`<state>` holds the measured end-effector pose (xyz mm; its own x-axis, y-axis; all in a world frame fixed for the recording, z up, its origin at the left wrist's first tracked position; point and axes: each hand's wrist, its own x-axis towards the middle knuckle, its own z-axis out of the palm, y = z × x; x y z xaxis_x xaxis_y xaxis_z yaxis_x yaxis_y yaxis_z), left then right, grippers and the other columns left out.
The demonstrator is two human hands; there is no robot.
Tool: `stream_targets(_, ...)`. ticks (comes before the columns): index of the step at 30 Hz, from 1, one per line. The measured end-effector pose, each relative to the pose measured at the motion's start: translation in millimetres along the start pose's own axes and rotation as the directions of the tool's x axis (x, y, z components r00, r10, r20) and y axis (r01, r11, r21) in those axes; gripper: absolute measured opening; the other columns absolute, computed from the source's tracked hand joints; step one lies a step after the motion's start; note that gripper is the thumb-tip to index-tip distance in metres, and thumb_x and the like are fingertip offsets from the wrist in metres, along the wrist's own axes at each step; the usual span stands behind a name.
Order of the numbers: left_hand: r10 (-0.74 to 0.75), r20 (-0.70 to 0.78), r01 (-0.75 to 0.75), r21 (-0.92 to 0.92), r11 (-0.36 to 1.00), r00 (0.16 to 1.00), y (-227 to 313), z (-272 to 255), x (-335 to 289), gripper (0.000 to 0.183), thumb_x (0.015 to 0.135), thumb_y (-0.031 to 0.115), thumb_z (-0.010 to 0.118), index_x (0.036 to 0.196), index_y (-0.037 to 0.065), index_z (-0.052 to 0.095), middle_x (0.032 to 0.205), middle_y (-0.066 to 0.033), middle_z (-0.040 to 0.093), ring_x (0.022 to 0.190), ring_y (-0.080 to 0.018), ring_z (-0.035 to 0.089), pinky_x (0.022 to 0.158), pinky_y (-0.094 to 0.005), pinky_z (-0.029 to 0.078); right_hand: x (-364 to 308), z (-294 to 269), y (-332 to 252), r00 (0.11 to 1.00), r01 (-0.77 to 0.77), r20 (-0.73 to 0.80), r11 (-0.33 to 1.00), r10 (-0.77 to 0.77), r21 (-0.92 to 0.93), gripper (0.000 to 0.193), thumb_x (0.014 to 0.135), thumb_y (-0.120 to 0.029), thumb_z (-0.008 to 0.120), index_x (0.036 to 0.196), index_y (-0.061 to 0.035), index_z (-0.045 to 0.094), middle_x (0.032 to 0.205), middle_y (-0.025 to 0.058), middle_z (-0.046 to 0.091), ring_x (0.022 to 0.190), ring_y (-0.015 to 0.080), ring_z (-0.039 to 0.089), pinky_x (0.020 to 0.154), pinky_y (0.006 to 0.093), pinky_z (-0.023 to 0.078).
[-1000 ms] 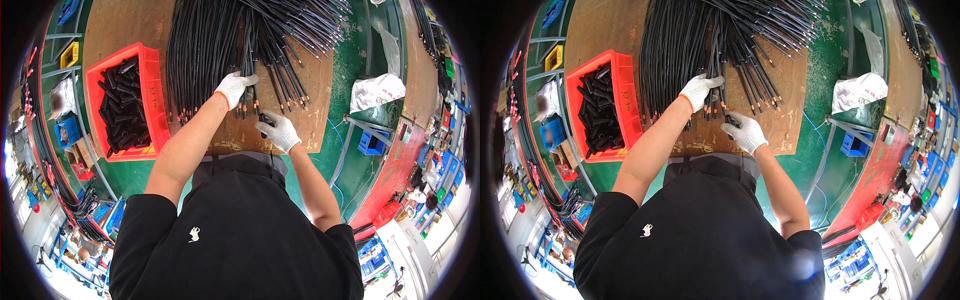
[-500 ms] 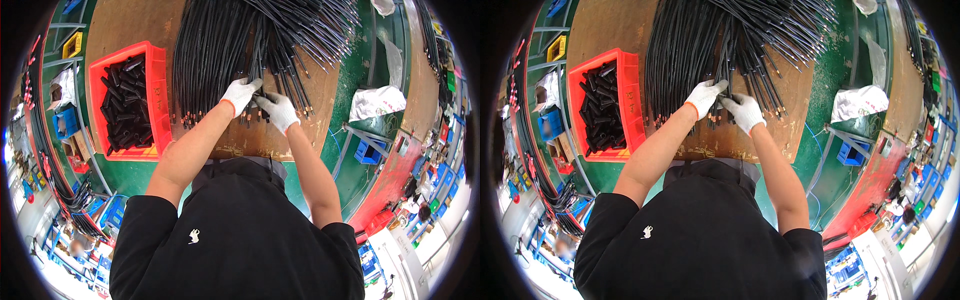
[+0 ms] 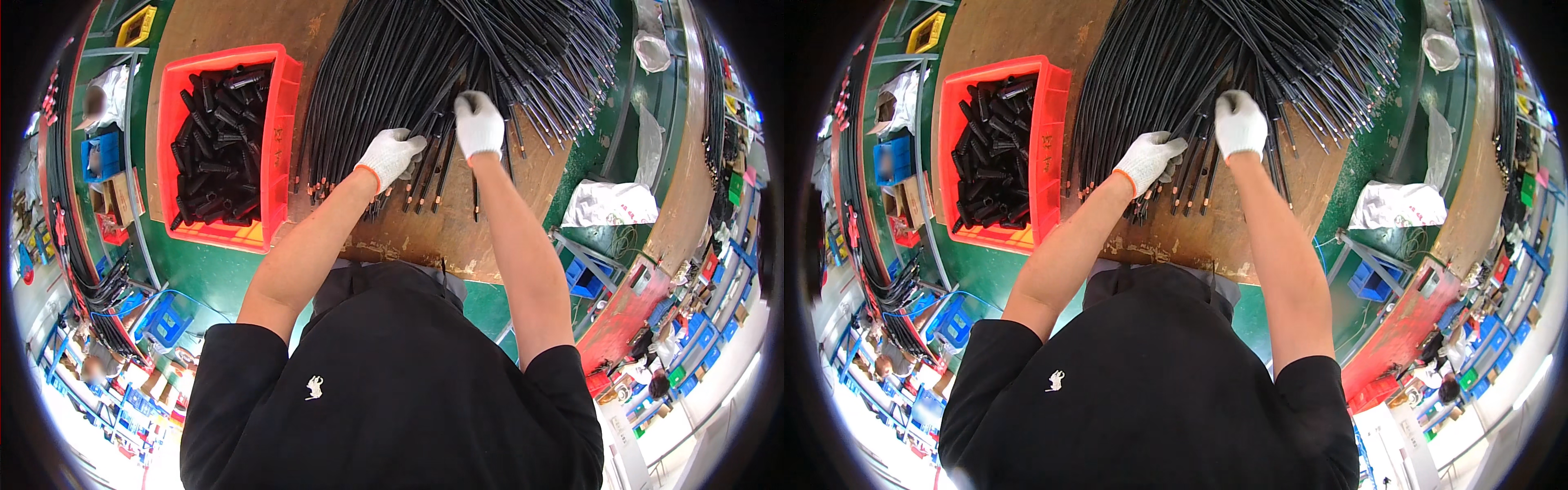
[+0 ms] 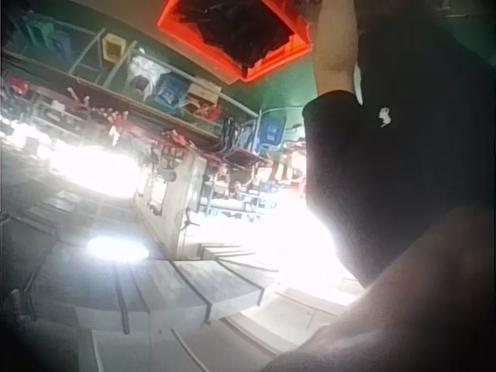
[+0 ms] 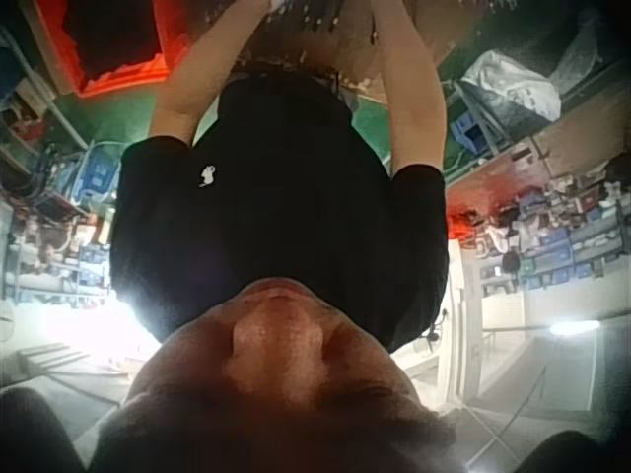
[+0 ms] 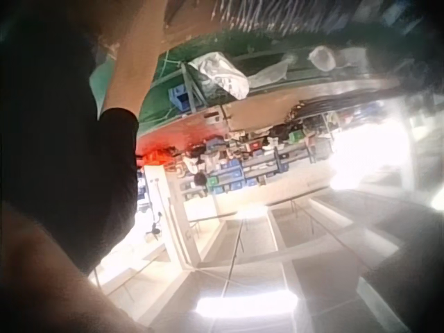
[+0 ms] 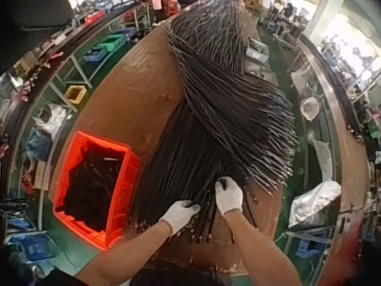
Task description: The worker attaches protective rubber sleeves or covers onto the metal tips of thick black industrial cables.
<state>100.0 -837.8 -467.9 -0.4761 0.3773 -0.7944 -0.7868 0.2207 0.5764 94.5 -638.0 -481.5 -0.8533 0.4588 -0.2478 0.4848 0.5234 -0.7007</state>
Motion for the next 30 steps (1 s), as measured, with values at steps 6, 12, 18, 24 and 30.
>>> stream_targets(6, 0.162, -0.069, -0.144, 0.217, 0.965, 0.984, -30.9, 0.1, 23.3, 0.028, 0.104, 0.028, 0.065, 0.096, 0.001, 0.069, 0.080, -0.0042, 0.065, 0.068, -0.0145, 0.062, 0.061, -0.0321, 0.053, -64.8, 14.7, 17.0, 0.695, 0.717, 0.441, 0.500, -0.568, -0.486, 0.039, 0.089, -0.027, 0.075, 0.125, -0.0119, 0.076, 0.143, 0.0113, 0.066, 0.139, 0.0378, 0.055, 0.119, 0.0535, 0.043)
stream_targets(12, 0.119, -0.085, -0.094, 0.249, 0.964, 0.989, -25.6, 8.0, 8.9, 0.029, 0.103, 0.028, 0.064, 0.102, 0.000, 0.070, 0.087, -0.0056, 0.068, 0.074, -0.0164, 0.065, 0.066, -0.0341, 0.057, -54.8, 4.2, 17.4, 0.672, 0.741, 0.582, 0.417, -0.459, -0.526, 0.043, 0.093, -0.039, 0.075, 0.127, -0.0138, 0.077, 0.144, 0.0110, 0.065, 0.136, 0.0358, 0.054, 0.125, 0.0593, 0.032)
stream_targets(18, 0.128, -0.056, -0.115, 0.195, 0.974, 0.990, -47.6, 11.7, 28.4, 0.025, 0.105, 0.027, 0.062, 0.102, 0.002, 0.067, 0.081, -0.0025, 0.061, 0.072, -0.0151, 0.061, 0.069, -0.0324, 0.055, -46.5, -6.5, 11.9, 0.689, 0.725, 0.642, 0.336, -0.337, -0.601, 0.037, 0.095, -0.041, 0.073, 0.125, -0.0194, 0.079, 0.139, 0.0106, 0.065, 0.133, 0.0350, 0.055, 0.127, 0.0639, 0.027)
stream_targets(24, 0.411, -0.227, -0.162, 0.674, 0.721, 0.883, -61.4, 34.8, 26.2, 0.043, 0.102, 0.038, 0.055, 0.107, -0.002, 0.070, 0.103, -0.0298, 0.072, 0.100, -0.0459, 0.070, 0.094, -0.0532, 0.055, -51.4, -7.1, 22.1, 0.625, 0.777, 0.630, 0.287, -0.461, -0.560, 0.034, 0.092, -0.034, 0.076, 0.123, -0.0184, 0.079, 0.140, 0.0108, 0.065, 0.134, 0.0363, 0.055, 0.126, 0.0643, 0.029)
stream_targets(30, 0.436, -0.304, -0.138, 0.667, 0.732, 0.847, -63.7, 34.4, 33.1, 0.045, 0.101, 0.037, 0.053, 0.111, -0.003, 0.071, 0.111, -0.0335, 0.073, 0.109, -0.0501, 0.069, 0.100, -0.0567, 0.053, -53.6, 10.4, 13.7, 0.660, 0.740, 0.601, 0.251, -0.451, -0.624, 0.030, 0.095, -0.037, 0.066, 0.114, -0.0204, 0.082, 0.132, 0.0141, 0.068, 0.132, 0.0371, 0.056, 0.123, 0.0650, 0.031)
